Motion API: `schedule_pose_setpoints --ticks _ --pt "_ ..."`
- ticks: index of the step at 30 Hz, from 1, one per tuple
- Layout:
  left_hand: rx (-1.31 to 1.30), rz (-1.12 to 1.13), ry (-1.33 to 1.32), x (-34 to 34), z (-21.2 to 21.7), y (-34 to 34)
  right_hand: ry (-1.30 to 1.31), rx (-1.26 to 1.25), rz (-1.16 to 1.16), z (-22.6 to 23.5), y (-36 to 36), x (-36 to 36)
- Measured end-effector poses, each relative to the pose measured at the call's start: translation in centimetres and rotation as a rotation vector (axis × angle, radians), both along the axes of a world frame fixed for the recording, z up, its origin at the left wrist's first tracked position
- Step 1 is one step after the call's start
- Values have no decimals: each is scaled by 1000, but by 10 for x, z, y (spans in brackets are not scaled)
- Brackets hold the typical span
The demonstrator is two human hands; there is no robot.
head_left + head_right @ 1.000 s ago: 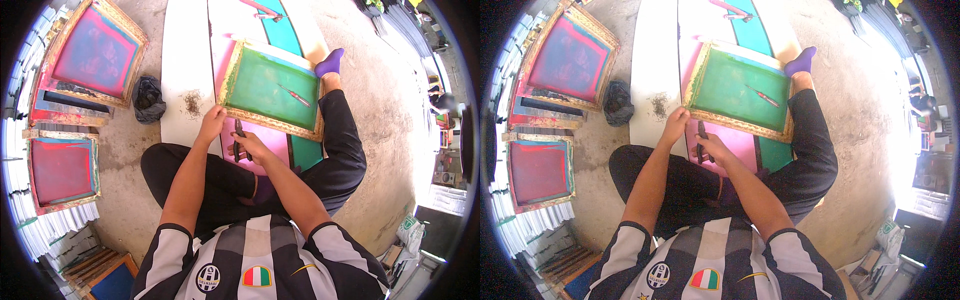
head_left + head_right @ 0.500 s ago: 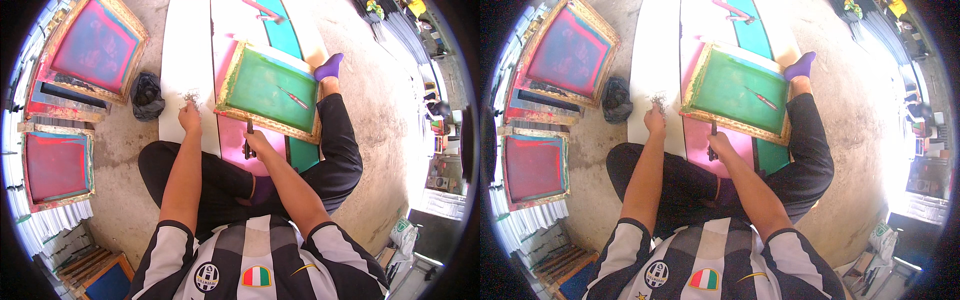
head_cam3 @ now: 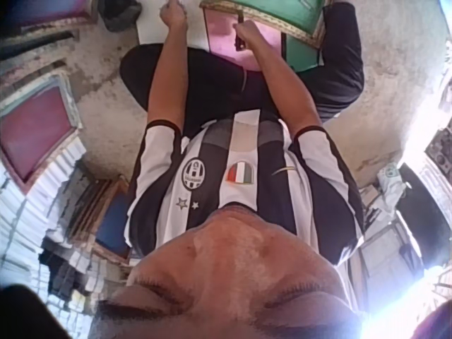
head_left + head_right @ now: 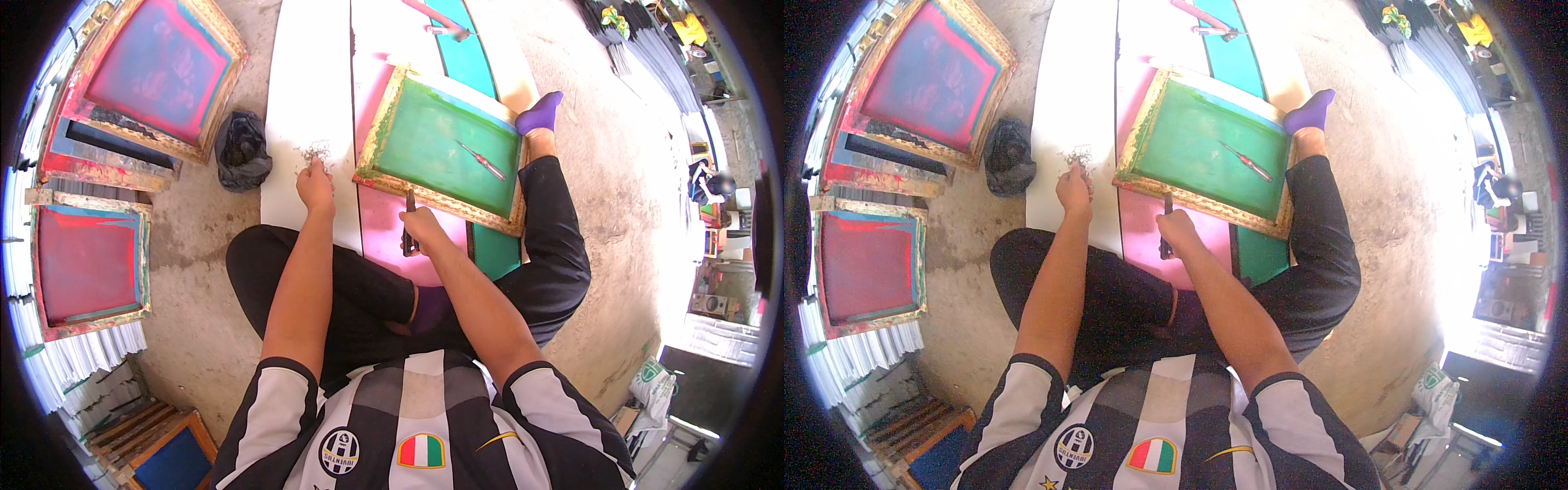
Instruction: The person sits on the floor and uses a small knife to scrape dried paint or residue from the edges of a green screen-printing frame. They repeatedly lift the frame, scrape along the border, and place it back down, continuing the process throughout the clip.
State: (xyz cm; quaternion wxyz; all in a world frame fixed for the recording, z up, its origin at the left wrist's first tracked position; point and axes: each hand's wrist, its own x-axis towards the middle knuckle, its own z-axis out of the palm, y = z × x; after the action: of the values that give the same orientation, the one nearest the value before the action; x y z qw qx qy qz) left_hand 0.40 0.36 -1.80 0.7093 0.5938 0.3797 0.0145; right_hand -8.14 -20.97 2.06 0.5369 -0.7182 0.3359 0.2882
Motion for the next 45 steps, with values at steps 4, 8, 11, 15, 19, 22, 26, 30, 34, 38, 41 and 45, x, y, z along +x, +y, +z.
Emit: schedule_pose_setpoints --ticks 4,8,11,15,19,22,26,30,34,38,41,45 --pt "-30 11 -11 2 1 -2 -12 -34 9 2 0 4" --pt "-38 12 -15 1 4 -2 0 -47 9 7 2 4" --pt "-53 13 -1 1 5 -3 17 -50 16 9 2 3" --pt "-29 4 -18 2 -1 -1 20 -43 5 12 5 0" --pt "-36 -4 7 1 4 -3 4 -73 32 4 1 1" --pt "-32 -10 21 0 9 -4 -7 -103 67 0 0 3" --pt "-28 -24 -2 1 4 -3 -20 -124 95 2 1 3" --pt "-23 -29 6 1 3 -4 -12 -132 85 12 4 4" --pt "-12 -41 21 2 1 -3 -1 -130 79 12 5 5" --pt "-39 -44 23 1 5 -6 -6 -152 104 4 0 6" --pt "-40 -39 12 2 3 -4 9 -173 141 3 -1 9" --pt "-19 -37 17 2 2 -3 68 -184 169 14 4 9"
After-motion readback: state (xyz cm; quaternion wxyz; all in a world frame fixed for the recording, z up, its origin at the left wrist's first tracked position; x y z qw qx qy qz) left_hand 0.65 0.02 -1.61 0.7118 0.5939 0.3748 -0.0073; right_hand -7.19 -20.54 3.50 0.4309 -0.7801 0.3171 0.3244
